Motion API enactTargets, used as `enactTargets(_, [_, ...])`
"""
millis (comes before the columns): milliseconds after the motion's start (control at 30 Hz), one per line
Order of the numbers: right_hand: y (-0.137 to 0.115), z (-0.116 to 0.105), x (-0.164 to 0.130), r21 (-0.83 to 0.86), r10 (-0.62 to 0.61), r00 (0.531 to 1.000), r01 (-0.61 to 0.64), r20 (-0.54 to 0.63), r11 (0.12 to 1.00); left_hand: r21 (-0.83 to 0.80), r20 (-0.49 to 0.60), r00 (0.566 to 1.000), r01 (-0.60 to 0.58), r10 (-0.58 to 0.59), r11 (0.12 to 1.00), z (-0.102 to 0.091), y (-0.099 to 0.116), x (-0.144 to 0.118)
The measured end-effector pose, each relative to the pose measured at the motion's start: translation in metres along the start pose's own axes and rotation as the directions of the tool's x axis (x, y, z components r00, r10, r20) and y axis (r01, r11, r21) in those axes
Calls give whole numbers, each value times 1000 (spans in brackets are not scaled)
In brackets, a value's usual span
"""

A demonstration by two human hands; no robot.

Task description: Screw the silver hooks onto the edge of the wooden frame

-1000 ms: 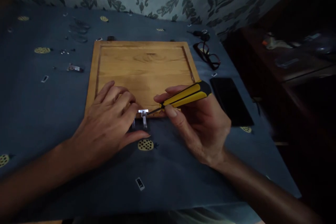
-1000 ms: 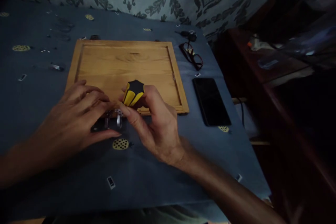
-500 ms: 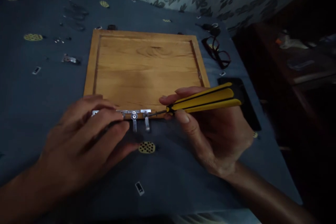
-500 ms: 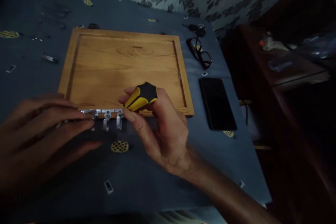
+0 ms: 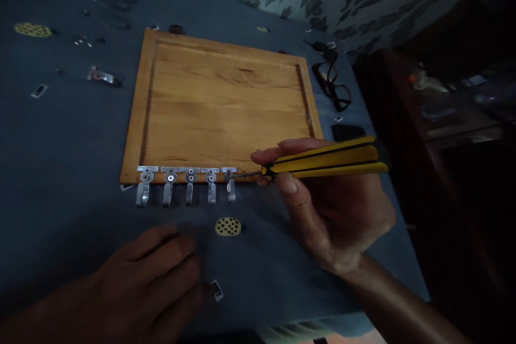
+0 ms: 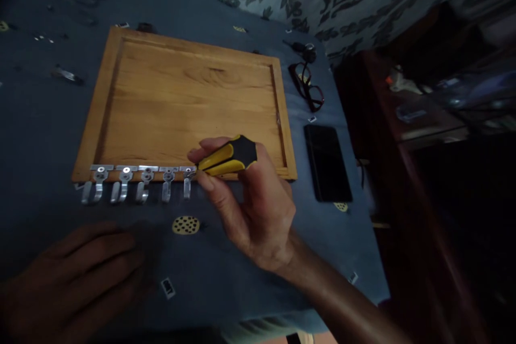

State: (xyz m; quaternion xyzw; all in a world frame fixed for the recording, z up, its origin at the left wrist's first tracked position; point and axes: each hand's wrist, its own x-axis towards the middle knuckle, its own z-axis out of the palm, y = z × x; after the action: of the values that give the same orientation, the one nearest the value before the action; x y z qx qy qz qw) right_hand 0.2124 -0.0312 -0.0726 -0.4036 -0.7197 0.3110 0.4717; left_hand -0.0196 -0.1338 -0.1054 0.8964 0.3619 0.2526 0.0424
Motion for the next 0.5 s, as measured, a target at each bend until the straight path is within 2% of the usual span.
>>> enactTargets(200, [-6, -6, 6, -87, -13, 997, 19, 71, 996, -28, 24, 999, -35, 36, 999, -1, -4, 7])
enactTargets(300, [-10, -8, 11, -179, -43, 989, 68, 140, 982, -12, 52, 992, -113, 114, 993, -1, -2, 8])
enactTargets(367, [-12, -8, 12, -186, -61, 989, 86, 136, 979, -3, 73, 987, -143, 143, 990, -1, -1, 8])
enactTargets(433, [-14, -6, 12, -170, -46, 993, 64, 107, 983, -17, 74, 990, -122, 123, 992, -4, -4, 10])
enactTargets(500, [-15, -4, 11, -146, -24, 995, 37, 93, 989, -65, 29, 999, -35, 37, 997, -12, -12, 18])
